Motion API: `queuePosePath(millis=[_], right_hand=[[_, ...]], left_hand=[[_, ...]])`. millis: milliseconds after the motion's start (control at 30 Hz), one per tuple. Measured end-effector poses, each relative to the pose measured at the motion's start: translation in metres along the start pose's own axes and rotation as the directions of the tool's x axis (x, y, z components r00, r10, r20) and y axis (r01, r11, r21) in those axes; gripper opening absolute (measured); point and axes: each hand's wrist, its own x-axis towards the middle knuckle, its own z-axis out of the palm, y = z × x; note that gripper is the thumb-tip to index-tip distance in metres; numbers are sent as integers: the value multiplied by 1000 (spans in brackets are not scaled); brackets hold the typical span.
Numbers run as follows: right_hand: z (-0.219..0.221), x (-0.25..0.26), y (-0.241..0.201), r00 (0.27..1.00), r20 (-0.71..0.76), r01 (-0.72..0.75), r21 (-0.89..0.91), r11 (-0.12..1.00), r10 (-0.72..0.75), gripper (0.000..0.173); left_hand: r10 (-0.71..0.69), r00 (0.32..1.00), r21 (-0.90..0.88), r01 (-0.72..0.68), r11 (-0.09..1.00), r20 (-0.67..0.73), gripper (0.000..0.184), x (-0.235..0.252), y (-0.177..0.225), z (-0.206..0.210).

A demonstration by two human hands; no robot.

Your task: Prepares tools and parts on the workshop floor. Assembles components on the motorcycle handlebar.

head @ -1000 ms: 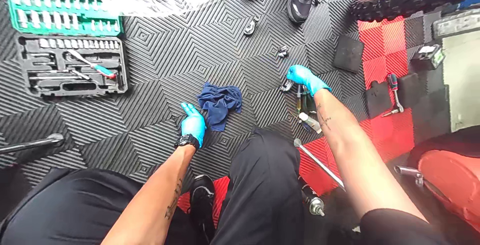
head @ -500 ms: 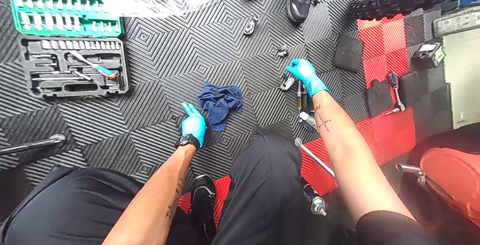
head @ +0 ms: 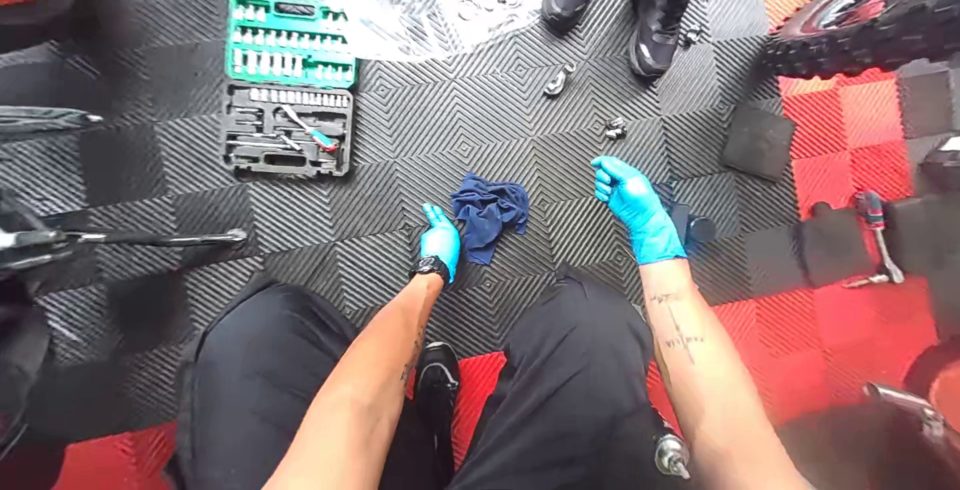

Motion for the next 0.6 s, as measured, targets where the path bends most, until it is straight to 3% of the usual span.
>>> queuePosePath(millis=[167,200,300,367,433,467,533,600], right_hand=[[-5,-34,16,990,-38,123,-217,968,-135,18],[-10,-40,26,989,-26,131,-262,956,-143,23],[-17,-50,57,997,24,72,-479,875,-70,44],[-17,-54,79,996,85,25,-571,820,29,50],[-13,-68,83,968,234,25,-437,899,86,45],[-6,-78,72,959,283,53,-276,960,28,35],[8,-92,24,957,252,172,-103,980,-141,37],[12,-100,-35,935,206,322,-146,935,-290,37]], left_hand=[[42,999,-74,-43,996,-19,133,-5,15,-25],[113,992,-77,-117,990,-55,120,-7,21,-29],[383,912,-93,-398,913,-148,48,-20,50,-26],[553,830,-278,-551,787,-81,38,-46,81,-27],[696,705,-532,-644,550,-133,33,-73,118,-38],[711,678,-620,-643,449,-187,32,-84,136,-50],[632,702,-712,-623,322,-328,32,-97,154,-84],[510,754,-767,-590,251,-413,47,-107,159,-125]])
